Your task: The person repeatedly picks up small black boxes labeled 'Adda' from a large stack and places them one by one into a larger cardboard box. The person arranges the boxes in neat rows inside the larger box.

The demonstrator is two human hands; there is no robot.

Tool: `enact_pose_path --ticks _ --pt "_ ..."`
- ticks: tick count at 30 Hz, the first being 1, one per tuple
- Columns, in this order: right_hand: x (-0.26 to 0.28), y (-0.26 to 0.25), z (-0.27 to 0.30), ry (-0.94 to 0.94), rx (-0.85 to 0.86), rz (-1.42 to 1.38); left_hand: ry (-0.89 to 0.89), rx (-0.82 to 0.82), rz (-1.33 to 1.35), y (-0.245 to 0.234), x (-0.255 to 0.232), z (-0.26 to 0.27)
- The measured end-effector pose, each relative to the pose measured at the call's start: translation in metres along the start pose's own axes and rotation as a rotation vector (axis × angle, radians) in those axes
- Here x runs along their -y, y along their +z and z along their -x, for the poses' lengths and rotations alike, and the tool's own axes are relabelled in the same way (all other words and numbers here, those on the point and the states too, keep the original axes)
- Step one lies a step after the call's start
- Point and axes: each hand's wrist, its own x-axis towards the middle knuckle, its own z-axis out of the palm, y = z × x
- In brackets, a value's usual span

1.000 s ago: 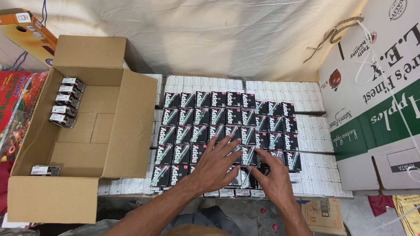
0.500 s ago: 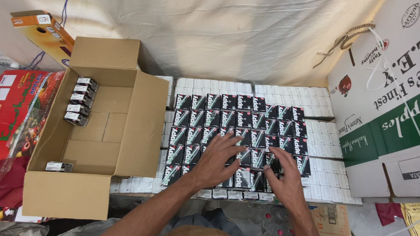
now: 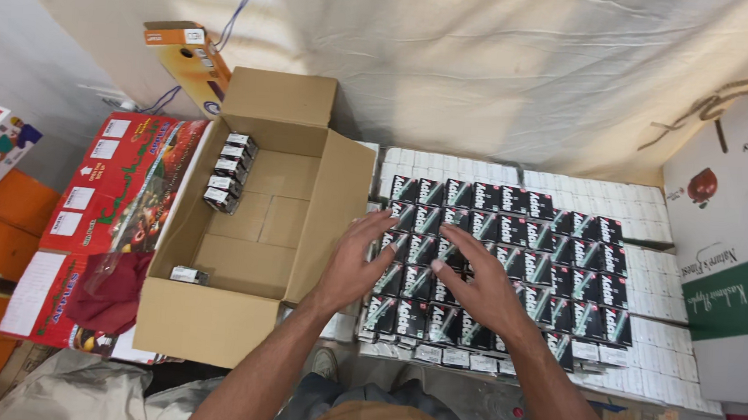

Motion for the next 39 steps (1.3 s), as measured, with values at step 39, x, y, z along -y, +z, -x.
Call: enact_pose_path --ticks 39 --pt "-0.013 0.374 -0.273 0.146 0.299 -0.054 -0.986 -0.45 0.859 -0.226 0.197 0.038"
